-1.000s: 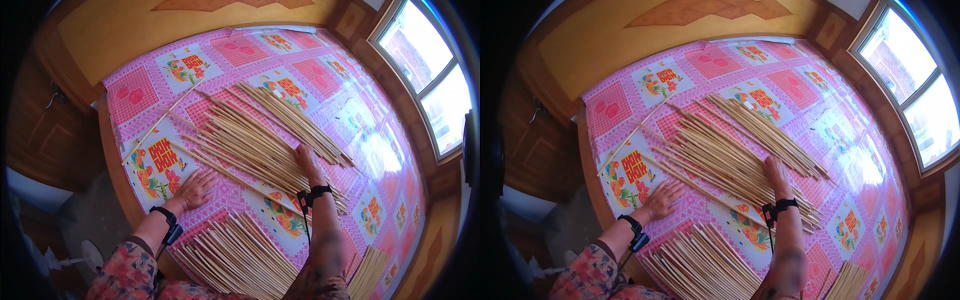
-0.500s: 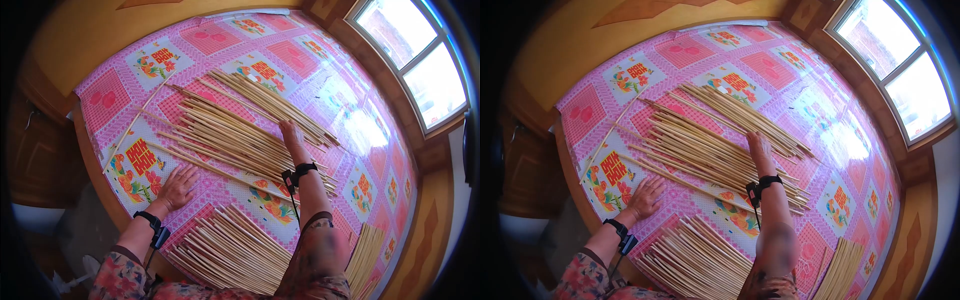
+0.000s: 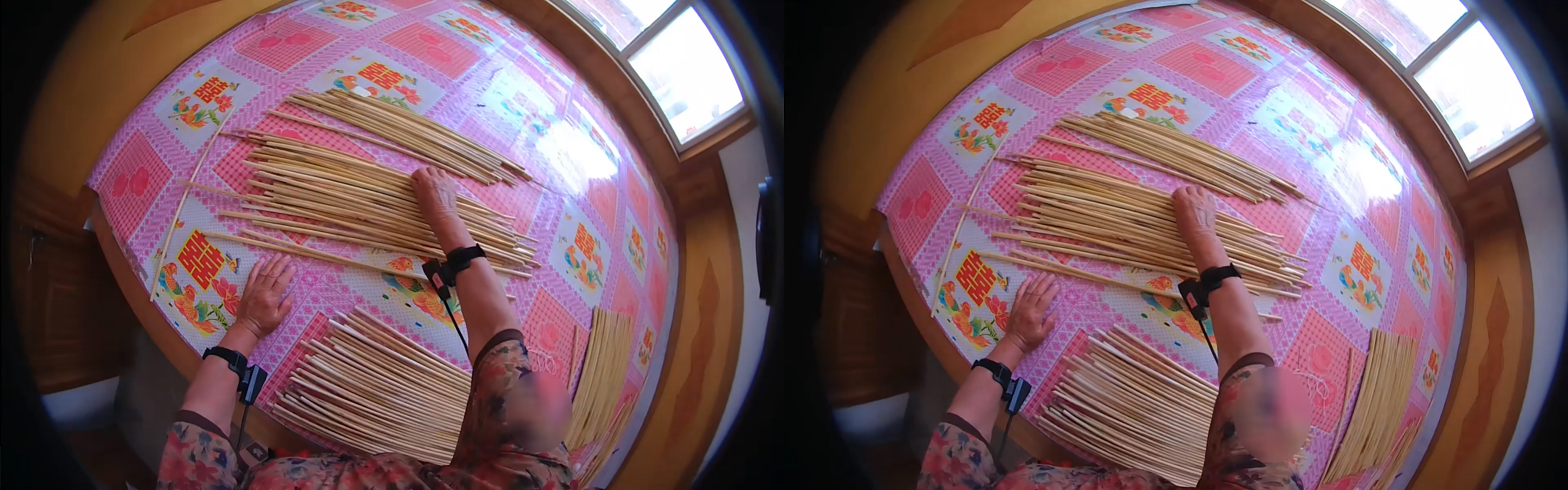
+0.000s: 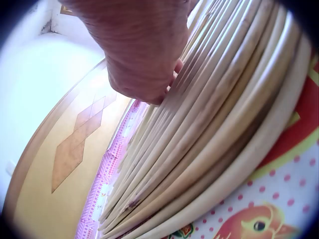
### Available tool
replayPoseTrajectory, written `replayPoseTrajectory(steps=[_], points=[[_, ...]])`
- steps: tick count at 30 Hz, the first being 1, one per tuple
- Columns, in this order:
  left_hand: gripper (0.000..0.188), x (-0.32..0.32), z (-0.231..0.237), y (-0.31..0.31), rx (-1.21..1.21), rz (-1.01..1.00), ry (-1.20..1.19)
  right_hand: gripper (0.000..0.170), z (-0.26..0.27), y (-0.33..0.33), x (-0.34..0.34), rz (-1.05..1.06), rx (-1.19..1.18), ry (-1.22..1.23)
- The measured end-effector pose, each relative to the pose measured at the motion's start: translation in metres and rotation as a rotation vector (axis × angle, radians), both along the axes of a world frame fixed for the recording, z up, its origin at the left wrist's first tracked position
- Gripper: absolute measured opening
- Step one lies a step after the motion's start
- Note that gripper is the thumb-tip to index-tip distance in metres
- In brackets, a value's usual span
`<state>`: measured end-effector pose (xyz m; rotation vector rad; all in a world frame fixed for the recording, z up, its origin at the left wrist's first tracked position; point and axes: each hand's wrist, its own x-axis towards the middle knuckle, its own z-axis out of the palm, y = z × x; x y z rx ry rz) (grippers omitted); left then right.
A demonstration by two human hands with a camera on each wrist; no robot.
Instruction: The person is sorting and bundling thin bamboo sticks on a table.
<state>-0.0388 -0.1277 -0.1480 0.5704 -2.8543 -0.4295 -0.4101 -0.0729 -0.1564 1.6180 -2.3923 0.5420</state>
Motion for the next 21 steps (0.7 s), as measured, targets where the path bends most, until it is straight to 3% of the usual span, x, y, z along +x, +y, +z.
replayPoseTrajectory(steps=[5,14,17,21], points=[[0.047,-0.001,-0.002,-0.001,-0.02,0.016,-0.013,0.009,0.0,0.006,0.018,-0.052,-0.106,0.13],[0.047,-0.001,0.0,0.001,-0.04,0.023,0.0,0.014,0.014,0.047,0.005,0.054,-0.025,-0.069],[0.047,-0.001,-0.002,-0.002,-0.041,0.03,0.002,0.023,0.006,0.037,-0.013,0.107,0.099,-0.121],[0.049,0.002,0.0,-0.003,0.014,0.011,0.033,0.035,0.018,0.004,-0.006,0.112,-0.042,-0.057]])
